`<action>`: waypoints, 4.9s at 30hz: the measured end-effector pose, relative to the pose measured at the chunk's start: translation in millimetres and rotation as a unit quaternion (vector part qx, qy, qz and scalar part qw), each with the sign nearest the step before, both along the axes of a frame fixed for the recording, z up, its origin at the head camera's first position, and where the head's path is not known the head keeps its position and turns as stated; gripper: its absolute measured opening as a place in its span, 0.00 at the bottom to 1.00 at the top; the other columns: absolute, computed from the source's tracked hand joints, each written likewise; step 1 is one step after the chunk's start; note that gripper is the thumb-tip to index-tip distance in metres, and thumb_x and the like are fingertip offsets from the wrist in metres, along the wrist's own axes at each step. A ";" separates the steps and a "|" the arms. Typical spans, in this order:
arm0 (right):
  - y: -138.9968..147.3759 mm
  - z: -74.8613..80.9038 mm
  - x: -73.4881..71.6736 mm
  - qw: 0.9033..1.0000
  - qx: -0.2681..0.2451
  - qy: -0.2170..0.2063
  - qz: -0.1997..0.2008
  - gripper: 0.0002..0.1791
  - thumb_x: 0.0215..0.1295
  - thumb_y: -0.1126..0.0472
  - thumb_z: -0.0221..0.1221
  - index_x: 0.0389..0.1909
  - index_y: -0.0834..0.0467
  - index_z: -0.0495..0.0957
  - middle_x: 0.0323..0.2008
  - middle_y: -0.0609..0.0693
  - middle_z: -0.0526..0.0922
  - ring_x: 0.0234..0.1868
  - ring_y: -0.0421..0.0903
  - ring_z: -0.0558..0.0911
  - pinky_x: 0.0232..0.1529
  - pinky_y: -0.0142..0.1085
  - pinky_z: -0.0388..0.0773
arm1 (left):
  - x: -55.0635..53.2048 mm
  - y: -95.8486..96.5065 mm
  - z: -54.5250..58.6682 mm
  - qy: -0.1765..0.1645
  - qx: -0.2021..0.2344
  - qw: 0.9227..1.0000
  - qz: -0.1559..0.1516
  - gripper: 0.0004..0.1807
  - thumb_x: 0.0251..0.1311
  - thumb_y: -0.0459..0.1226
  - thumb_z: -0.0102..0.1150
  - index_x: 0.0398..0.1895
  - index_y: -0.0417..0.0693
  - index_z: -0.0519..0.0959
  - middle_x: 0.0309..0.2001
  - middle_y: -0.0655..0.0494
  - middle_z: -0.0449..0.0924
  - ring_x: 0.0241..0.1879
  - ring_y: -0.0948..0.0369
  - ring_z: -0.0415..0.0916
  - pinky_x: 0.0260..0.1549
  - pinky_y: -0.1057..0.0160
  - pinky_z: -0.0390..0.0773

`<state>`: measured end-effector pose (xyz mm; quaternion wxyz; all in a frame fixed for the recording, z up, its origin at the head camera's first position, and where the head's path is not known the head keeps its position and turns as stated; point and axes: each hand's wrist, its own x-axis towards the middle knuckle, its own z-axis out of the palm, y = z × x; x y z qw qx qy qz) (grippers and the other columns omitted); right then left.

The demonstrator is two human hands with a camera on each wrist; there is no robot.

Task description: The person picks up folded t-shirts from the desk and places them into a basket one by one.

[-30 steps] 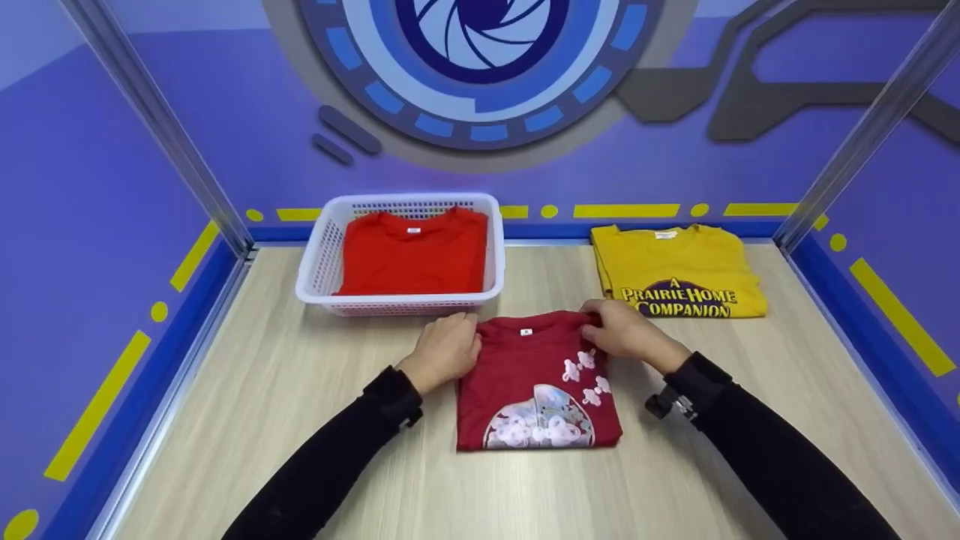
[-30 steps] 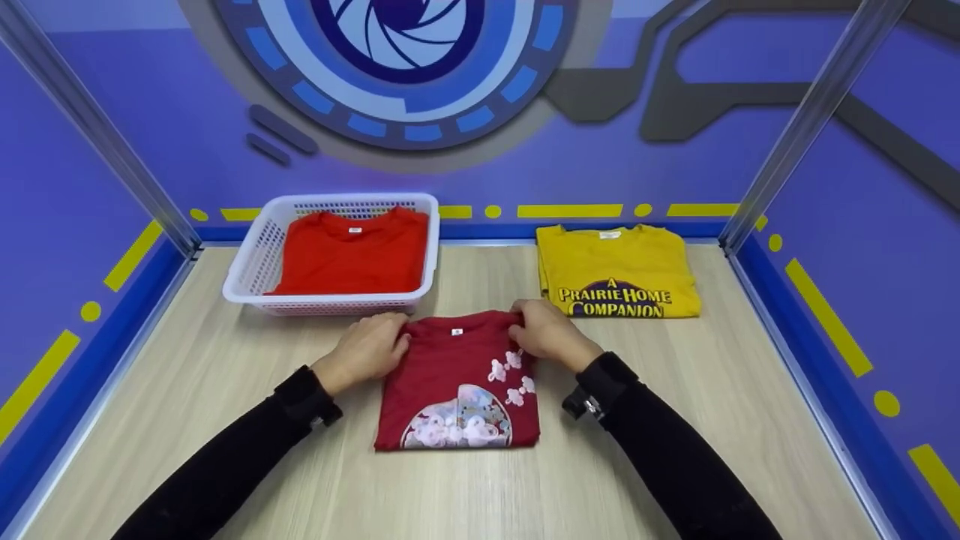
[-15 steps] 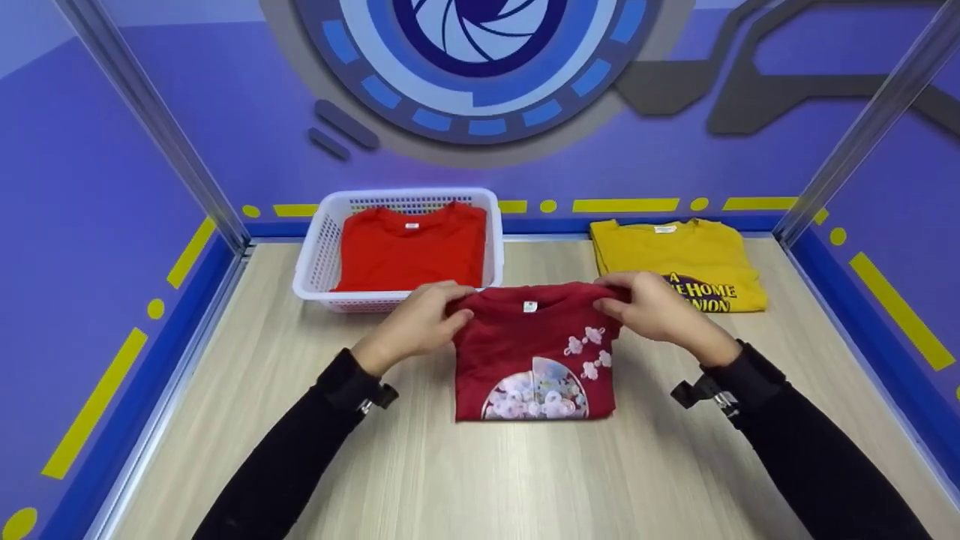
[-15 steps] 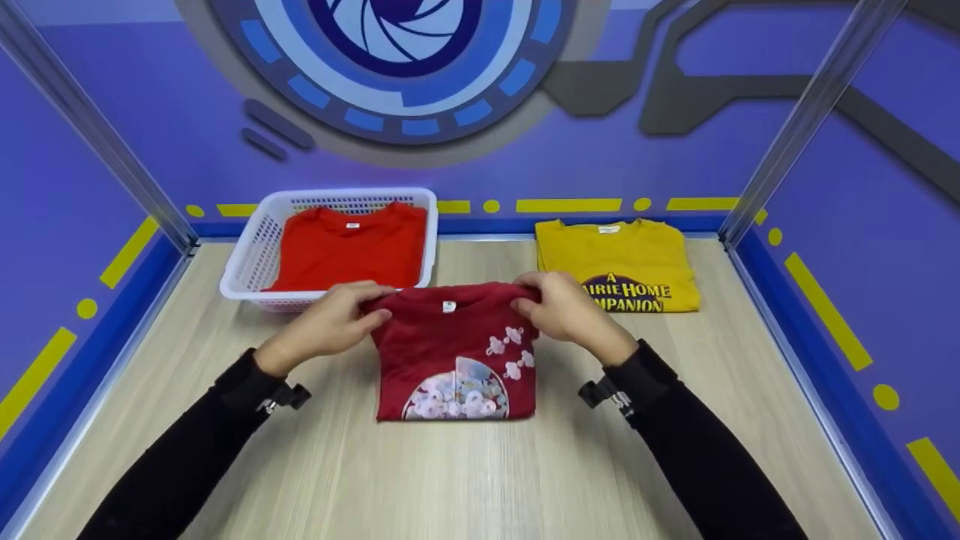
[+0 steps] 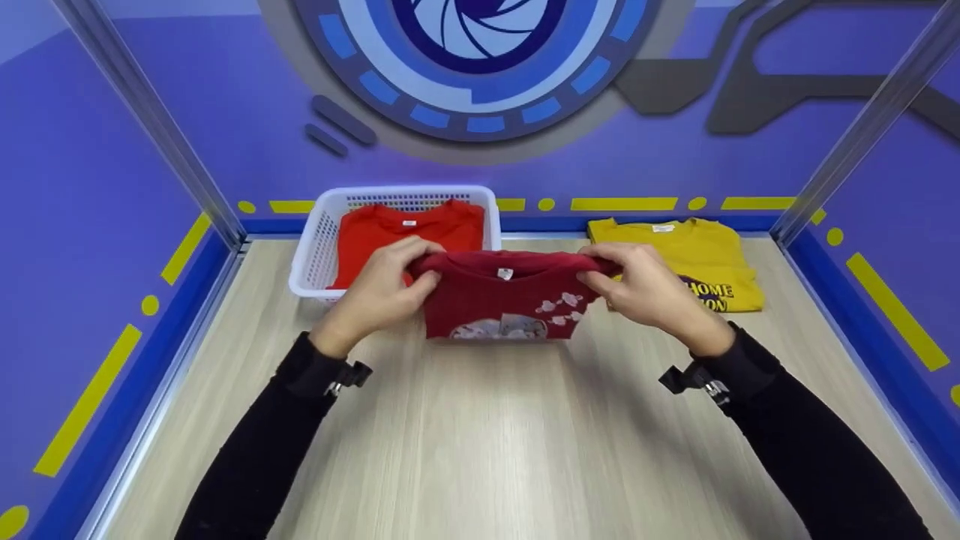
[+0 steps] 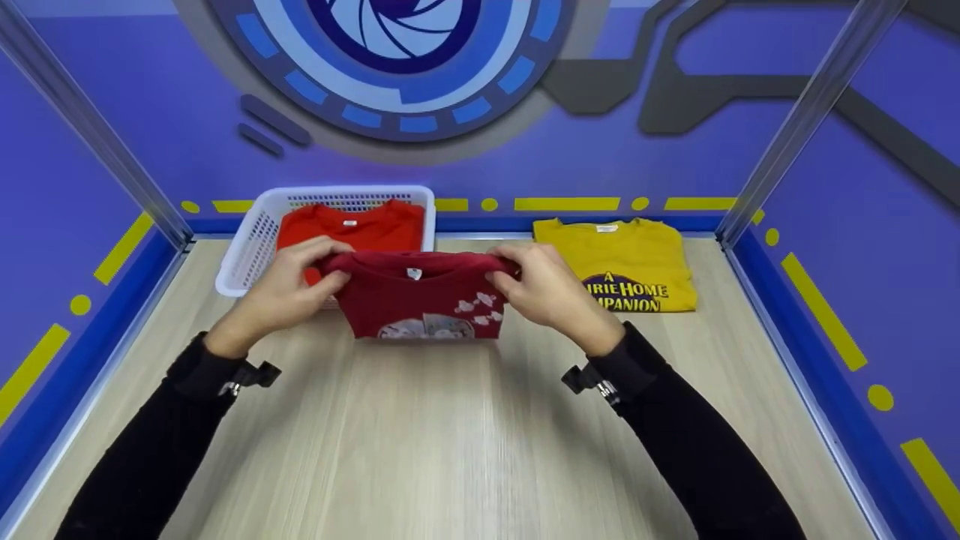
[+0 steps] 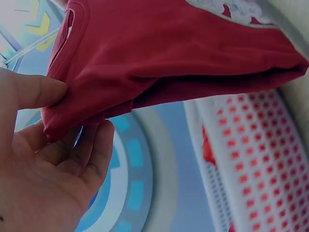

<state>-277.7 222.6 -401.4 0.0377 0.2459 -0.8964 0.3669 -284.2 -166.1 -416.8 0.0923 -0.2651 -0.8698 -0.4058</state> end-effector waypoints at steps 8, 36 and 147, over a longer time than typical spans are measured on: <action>-28.4 12.9 -10.8 0.993 0.036 0.109 0.013 0.12 0.76 0.62 0.70 0.56 0.59 0.90 0.44 0.54 0.92 0.38 0.47 0.87 0.41 0.39 0.87 | -3.9 -28.1 16.5 0.011 -0.003 1.000 0.025 0.14 0.73 0.32 0.66 0.58 0.49 0.88 0.52 0.53 0.88 0.50 0.56 0.81 0.51 0.56 0.80; -101.6 47.1 -35.9 0.996 -0.005 0.065 0.056 0.17 0.82 0.62 0.62 0.65 0.61 0.85 0.53 0.57 0.90 0.38 0.48 0.87 0.41 0.39 0.88 | -1.0 -92.9 57.7 0.080 0.095 0.988 0.096 0.15 0.68 0.27 0.66 0.54 0.48 0.92 0.44 0.55 0.86 0.43 0.62 0.77 0.43 0.69 0.74; -151.6 -66.8 -162.3 0.987 0.088 0.131 -0.027 0.15 0.77 0.65 0.57 0.51 0.65 0.91 0.51 0.60 0.94 0.57 0.60 0.89 0.70 0.52 0.77 | -124.9 -72.8 -15.4 -0.168 -0.212 0.944 0.188 0.20 0.80 0.36 0.51 0.64 0.35 0.84 0.66 0.34 0.84 0.66 0.40 0.81 0.71 0.42 0.78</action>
